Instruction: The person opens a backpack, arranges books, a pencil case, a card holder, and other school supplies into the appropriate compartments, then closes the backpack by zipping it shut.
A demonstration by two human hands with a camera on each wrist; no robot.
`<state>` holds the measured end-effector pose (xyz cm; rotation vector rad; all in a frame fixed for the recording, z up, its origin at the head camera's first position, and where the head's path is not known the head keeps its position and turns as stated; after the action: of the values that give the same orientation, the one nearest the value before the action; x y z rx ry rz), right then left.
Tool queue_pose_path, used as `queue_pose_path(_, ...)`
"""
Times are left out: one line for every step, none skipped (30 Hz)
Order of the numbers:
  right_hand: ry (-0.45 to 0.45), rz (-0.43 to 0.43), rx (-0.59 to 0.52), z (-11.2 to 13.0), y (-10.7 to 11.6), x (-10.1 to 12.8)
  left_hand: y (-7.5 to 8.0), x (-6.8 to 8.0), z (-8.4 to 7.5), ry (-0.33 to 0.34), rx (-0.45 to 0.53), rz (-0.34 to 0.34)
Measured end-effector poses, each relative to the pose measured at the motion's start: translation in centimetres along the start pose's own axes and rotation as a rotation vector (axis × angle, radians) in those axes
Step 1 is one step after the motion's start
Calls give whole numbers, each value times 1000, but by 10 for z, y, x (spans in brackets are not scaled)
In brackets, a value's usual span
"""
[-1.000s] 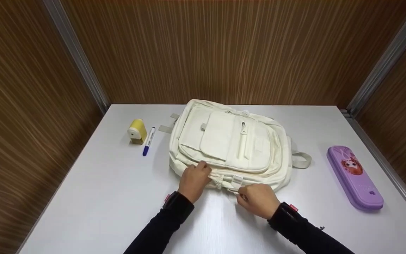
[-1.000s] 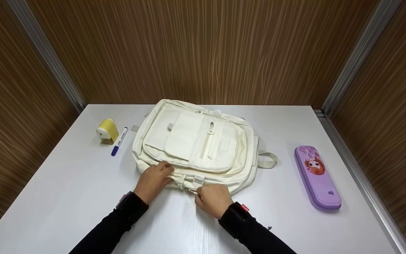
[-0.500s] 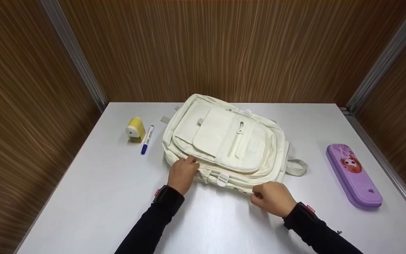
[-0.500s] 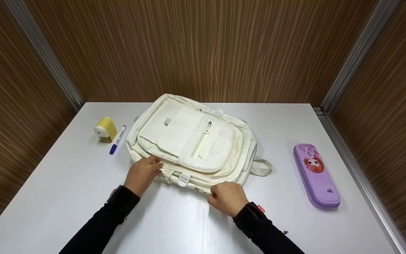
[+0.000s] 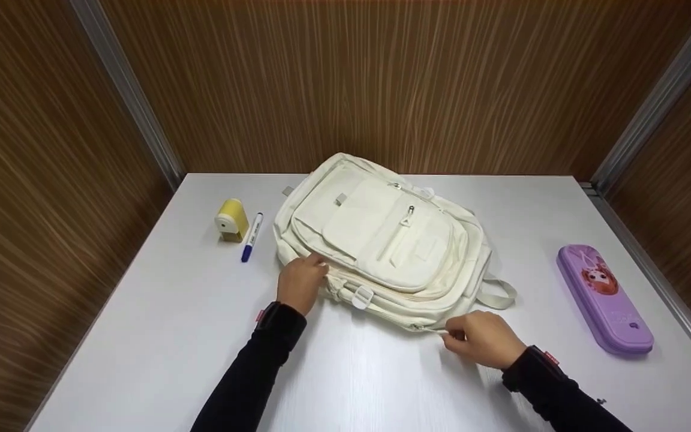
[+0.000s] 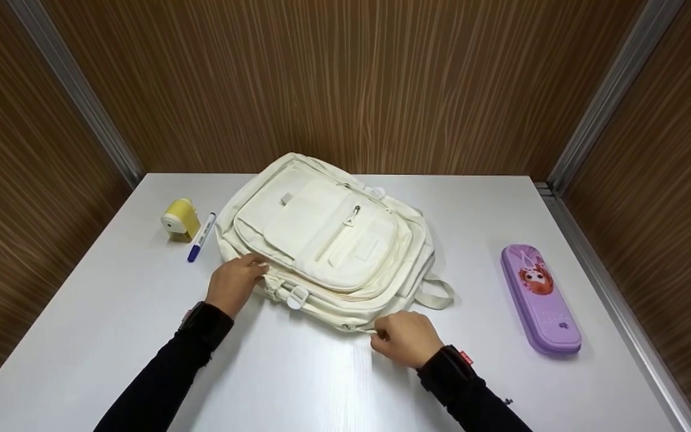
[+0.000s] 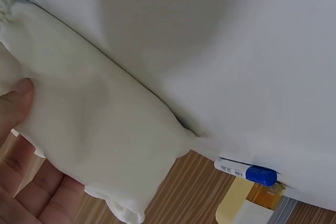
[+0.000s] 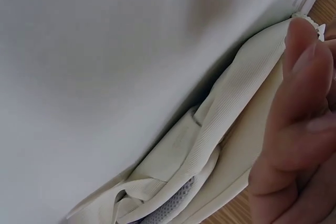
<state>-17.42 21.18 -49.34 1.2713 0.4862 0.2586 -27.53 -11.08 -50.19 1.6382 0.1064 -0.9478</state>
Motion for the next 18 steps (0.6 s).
queue_pose_path(0,12,-7,-2,0,0,-1,0,1,3,3,8)
queue_pose_path(1,21,-10,-5,0,-1,-1,0,1,8,12,13)
queue_pose_path(-1,29,-15,-7,0,-1,-2,0,2,13,18,18)
queue_pose_path(-3,31,-17,-9,0,-2,-2,0,2,17,22,20)
queue_pose_path(-10,35,-20,-11,-1,-2,-2,0,3,20,20,17)
queue_pose_path(-12,33,-22,-13,-1,-3,-3,-1,2,21,5,10)
queue_pose_path(-15,29,-27,-14,-2,-3,-3,-1,2,23,-12,-3)
queue_pose_path(-18,27,-34,-15,-3,-3,-3,-1,-1,26,-36,-15)
queue_pose_path(-17,27,-43,-15,-5,-3,-3,0,-4,33,-62,-19)
queue_pose_path(-16,31,-51,-15,-6,-3,-3,1,-9,38,-86,-26)
queue_pose_path(-15,36,-57,-15,-8,-3,-2,2,-16,43,-102,-19)
queue_pose_path(-13,39,-63,-15,-10,-3,0,3,-24,44,-105,-7)
queue_pose_path(-11,42,-69,-14,-11,-3,2,5,-33,37,-96,4)
queue_pose_path(-9,45,-74,-13,-12,-3,4,6,-44,20,-79,15)
queue_pose_path(-7,44,-76,-12,-12,-3,6,8,-54,-4,-52,25)
queue_pose_path(-5,41,-78,-10,-12,-3,7,9,-66,-39,-16,24)
queue_pose_path(-2,36,-79,-9,-11,-4,9,10,-77,-79,22,25)
queue_pose_path(4,31,-79,-6,-10,-5,10,11,-87,-124,52,13)
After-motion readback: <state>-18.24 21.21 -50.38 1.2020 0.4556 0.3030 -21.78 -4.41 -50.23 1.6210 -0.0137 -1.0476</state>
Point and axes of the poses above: each hand's wrist, its own x-axis away from the middle knuckle, its own y-axis out of the back of the hand, z = x × y, the point moved 2 cm from there along -x, towards the middle knuckle, and after that the axes turned 6 degrees about x, right-handed, at the moved point
